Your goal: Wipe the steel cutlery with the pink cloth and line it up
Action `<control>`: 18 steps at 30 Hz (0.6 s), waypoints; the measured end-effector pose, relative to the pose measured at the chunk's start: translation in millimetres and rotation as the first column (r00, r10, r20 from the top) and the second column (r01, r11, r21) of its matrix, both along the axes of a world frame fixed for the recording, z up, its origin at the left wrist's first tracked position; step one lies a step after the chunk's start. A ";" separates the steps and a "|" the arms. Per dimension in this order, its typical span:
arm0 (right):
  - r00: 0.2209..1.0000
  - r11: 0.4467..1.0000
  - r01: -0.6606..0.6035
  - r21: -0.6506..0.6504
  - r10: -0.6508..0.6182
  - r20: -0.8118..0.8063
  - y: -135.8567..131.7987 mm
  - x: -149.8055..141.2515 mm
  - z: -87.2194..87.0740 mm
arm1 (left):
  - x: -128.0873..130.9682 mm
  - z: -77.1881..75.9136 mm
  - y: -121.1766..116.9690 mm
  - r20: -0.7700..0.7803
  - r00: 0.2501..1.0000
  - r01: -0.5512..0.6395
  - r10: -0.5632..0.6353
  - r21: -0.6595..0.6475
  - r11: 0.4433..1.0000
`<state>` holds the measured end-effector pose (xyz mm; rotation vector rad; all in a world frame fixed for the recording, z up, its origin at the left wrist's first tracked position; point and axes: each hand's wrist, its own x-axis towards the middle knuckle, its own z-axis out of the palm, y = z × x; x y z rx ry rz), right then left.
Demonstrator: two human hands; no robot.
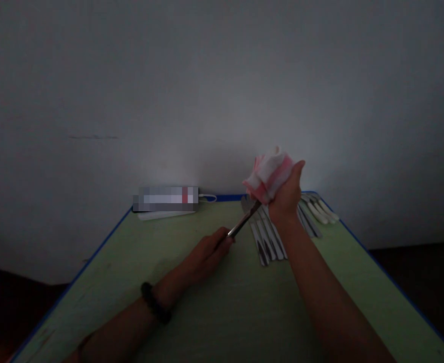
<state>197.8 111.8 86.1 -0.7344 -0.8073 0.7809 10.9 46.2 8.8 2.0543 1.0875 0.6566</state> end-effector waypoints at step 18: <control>0.981 0.988 -0.139 -0.062 0.129 -0.147 3.2 1.3 0.7 | -0.7 0.8 0.7 0.021 1.000 -0.010 0.010 -0.024 1.000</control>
